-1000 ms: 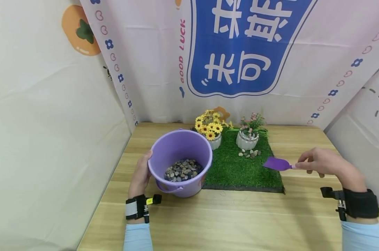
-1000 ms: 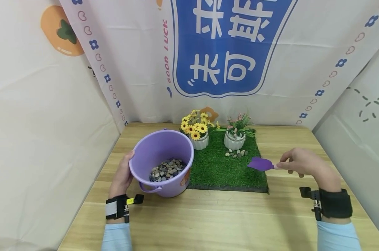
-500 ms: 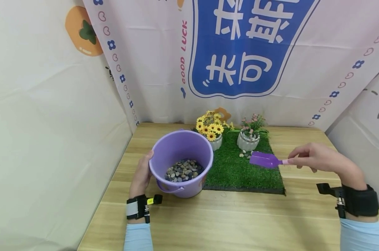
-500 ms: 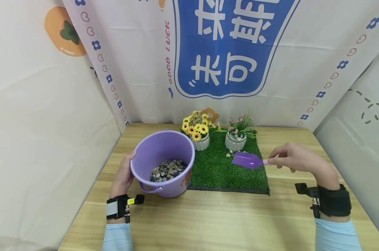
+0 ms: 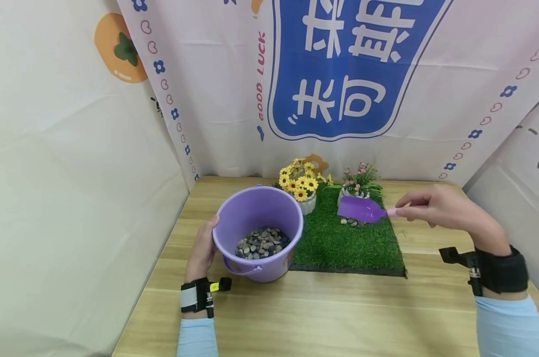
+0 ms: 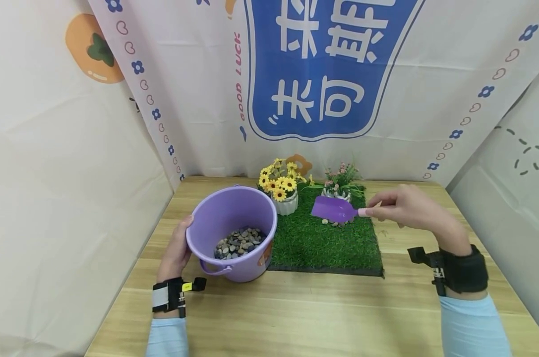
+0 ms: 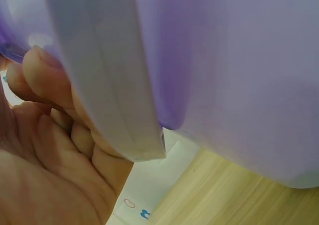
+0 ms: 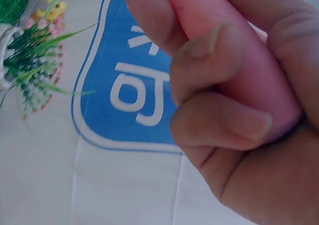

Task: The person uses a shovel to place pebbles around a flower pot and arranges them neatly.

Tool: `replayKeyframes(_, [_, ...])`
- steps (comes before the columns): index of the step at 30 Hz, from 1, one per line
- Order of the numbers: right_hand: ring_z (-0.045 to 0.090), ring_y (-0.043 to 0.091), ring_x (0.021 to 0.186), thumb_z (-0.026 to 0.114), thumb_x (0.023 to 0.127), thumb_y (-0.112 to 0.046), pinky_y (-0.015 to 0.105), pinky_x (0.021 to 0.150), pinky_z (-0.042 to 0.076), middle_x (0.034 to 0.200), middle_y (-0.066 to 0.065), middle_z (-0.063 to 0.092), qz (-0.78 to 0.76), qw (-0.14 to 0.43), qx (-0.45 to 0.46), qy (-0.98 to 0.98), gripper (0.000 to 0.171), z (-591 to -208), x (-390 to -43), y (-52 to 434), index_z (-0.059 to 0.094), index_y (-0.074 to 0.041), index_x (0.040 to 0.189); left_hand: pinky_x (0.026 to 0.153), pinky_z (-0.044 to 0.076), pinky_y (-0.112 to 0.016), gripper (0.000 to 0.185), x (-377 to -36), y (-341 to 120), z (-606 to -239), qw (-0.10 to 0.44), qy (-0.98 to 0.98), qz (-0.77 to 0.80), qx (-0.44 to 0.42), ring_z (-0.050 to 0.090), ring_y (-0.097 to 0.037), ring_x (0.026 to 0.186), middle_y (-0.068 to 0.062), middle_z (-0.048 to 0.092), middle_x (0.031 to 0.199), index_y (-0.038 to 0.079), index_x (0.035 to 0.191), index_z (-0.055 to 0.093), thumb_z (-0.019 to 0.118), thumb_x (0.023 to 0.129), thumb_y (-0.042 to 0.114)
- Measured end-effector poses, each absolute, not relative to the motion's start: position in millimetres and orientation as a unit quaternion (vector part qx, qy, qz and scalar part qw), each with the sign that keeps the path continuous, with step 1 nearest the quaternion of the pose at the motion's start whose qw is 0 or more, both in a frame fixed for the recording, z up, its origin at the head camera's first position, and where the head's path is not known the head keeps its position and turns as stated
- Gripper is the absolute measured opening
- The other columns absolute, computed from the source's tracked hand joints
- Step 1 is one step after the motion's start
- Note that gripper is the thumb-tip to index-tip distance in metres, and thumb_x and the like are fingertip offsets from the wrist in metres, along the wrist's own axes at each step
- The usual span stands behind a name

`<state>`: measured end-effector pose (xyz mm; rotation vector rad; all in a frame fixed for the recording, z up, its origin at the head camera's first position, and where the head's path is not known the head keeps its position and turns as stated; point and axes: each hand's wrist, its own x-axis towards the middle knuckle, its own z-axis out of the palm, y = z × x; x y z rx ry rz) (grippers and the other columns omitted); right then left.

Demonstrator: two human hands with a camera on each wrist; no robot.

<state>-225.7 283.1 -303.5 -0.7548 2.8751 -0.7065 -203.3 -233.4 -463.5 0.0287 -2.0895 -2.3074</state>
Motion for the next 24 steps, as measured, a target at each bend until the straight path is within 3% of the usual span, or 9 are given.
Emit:
replayKeyframes(4, [0.047, 0.011, 0.044, 0.064, 0.086, -0.039, 0.026, 0.044, 0.040, 0.071, -0.007, 0.063, -0.242, 0.039, -0.268, 0.932, 0.015, -294.9, -228.0, 270.2, 0.069, -0.029, 0.096, 0.067, 0.048, -0.031, 0.053, -202.5, -233.4, -463.3, 0.017, -0.667, -0.745, 0.013, 0.058, -0.031, 0.086, -0.026, 0.057, 0.108, 0.003, 0.120, 0.056, 0.039, 0.096, 0.046])
replayKeyframes(8, [0.049, 0.012, 0.047, 0.064, 0.085, -0.039, 0.026, 0.045, 0.041, 0.073, -0.006, 0.063, -0.257, 0.048, -0.277, 0.925, 0.016, -291.2, -230.4, 256.2, 0.069, -0.029, 0.097, 0.057, 0.043, -0.026, 0.054, -202.7, -233.6, -462.5, 0.017, -0.663, -0.748, 0.014, 0.053, -0.019, 0.065, -0.014, 0.058, 0.084, -0.001, 0.114, 0.057, 0.042, 0.095, 0.047])
replayKeyframes(11, [0.049, 0.011, 0.047, 0.065, 0.085, -0.037, 0.026, 0.046, 0.042, 0.070, -0.008, 0.062, -0.261, 0.045, -0.295, 0.918, 0.014, -291.0, -232.4, 247.2, 0.069, -0.028, 0.096, 0.052, 0.040, -0.024, 0.053, -203.0, -234.0, -461.4, 0.012, -0.663, -0.749, 0.005, 0.047, -0.014, 0.057, -0.007, 0.054, 0.075, -0.004, 0.114, 0.055, 0.040, 0.096, 0.044])
replayKeyframes(20, [0.047, 0.005, 0.049, 0.067, 0.085, -0.030, 0.023, 0.048, 0.041, 0.071, -0.016, 0.062, -0.252, -0.009, -0.373, 0.893, 0.009, -287.3, -239.8, 224.3, 0.071, -0.029, 0.093, 0.062, 0.047, -0.029, 0.052, -204.1, -232.1, -462.1, 0.015, -0.659, -0.751, 0.011, 0.057, -0.023, 0.072, -0.020, 0.059, 0.094, 0.000, 0.118, 0.056, 0.041, 0.096, 0.045])
replayKeyframes(24, [0.045, 0.005, 0.050, 0.067, 0.084, -0.032, 0.022, 0.051, 0.040, 0.067, -0.014, 0.059, -0.262, 0.004, -0.383, 0.886, 0.009, -288.3, -241.0, 209.4, 0.070, -0.029, 0.092, 0.066, 0.048, -0.031, 0.053, -203.3, -233.1, -463.0, 0.017, -0.662, -0.749, 0.021, 0.060, -0.027, 0.082, -0.023, 0.059, 0.103, 0.004, 0.119, 0.057, 0.042, 0.094, 0.048])
